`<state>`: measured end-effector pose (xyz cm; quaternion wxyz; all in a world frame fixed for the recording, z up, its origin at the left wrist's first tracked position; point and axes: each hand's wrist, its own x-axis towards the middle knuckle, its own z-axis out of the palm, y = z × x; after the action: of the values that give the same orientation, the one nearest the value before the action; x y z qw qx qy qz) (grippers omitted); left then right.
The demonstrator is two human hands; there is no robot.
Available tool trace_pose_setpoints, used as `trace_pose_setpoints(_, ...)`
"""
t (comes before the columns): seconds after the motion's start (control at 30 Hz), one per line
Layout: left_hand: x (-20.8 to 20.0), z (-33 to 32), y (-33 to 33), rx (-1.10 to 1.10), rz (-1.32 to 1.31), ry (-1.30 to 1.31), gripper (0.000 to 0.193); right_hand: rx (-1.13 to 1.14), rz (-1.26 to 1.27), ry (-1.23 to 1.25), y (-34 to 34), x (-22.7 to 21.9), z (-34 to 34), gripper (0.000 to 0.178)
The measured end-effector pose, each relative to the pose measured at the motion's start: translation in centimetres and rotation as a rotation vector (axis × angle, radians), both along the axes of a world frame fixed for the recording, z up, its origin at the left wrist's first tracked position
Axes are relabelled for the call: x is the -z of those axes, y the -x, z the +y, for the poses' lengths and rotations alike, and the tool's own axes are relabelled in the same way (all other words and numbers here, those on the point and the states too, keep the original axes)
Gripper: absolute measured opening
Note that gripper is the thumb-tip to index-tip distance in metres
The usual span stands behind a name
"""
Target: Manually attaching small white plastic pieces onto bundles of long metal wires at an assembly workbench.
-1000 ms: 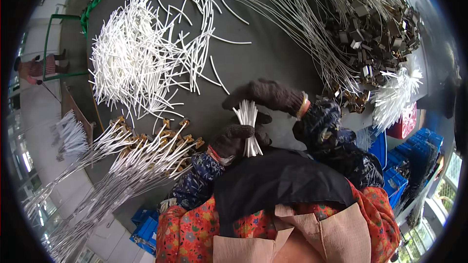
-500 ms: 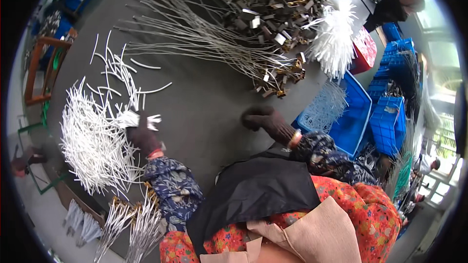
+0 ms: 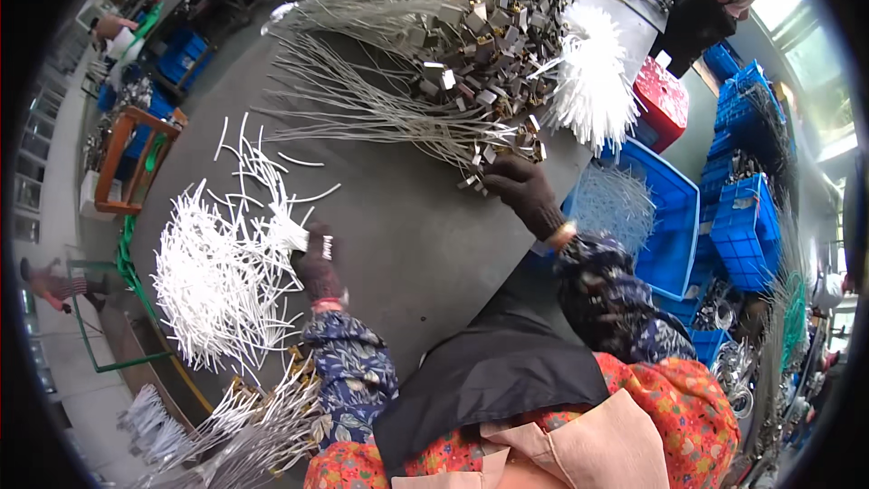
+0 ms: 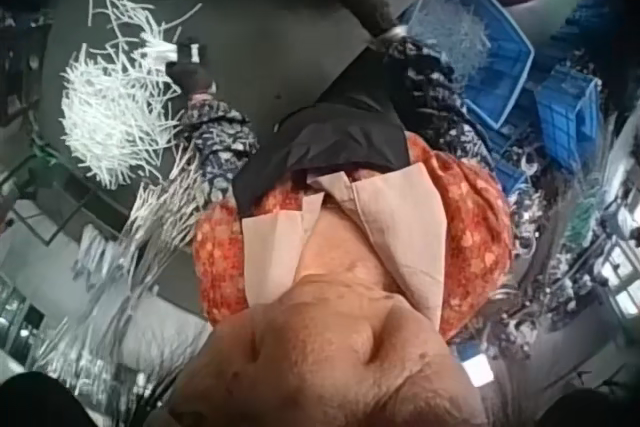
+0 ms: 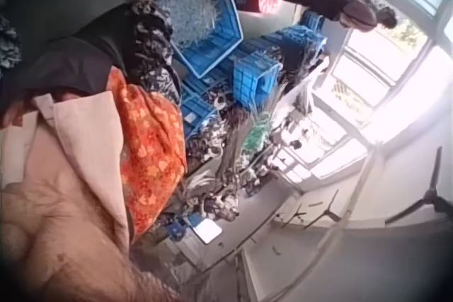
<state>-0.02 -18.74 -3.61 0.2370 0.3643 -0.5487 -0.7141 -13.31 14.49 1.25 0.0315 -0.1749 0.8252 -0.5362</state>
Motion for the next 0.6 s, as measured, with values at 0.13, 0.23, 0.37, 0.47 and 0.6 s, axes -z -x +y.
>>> trace_pose_setpoints(0.13, -0.6, 3.9, -2.0, 0.267, 0.116, -0.100, 0.022, 0.156, -0.873, 0.482, -5.4, 0.1, 0.4, 0.021)
trace_pose_setpoints(0.23, -0.8, 7.9, -3.5, 0.146, -0.211, -0.318, 0.012, 0.295, -0.961, 0.647, -11.6, 8.2, 2.6, 0.018)
trace_pose_setpoints(0.37, -1.4, 10.9, -4.1, 0.302, -0.269, -0.415, 0.017, 0.207, -1.298, 1.185, -17.9, 5.4, 5.2, 0.014)
trace_pose_setpoints(0.47, -2.6, 13.0, -3.7, 0.624, -0.065, -0.410, 0.020, 0.232, -0.779, 0.713, -16.0, 5.6, 4.9, 0.019)
trace_pose_setpoints(0.6, -1.4, 13.8, -2.8, 0.751, 0.024, -0.745, 0.036, 0.151, -0.637, 0.247, -12.6, -1.4, 0.6, 0.029)
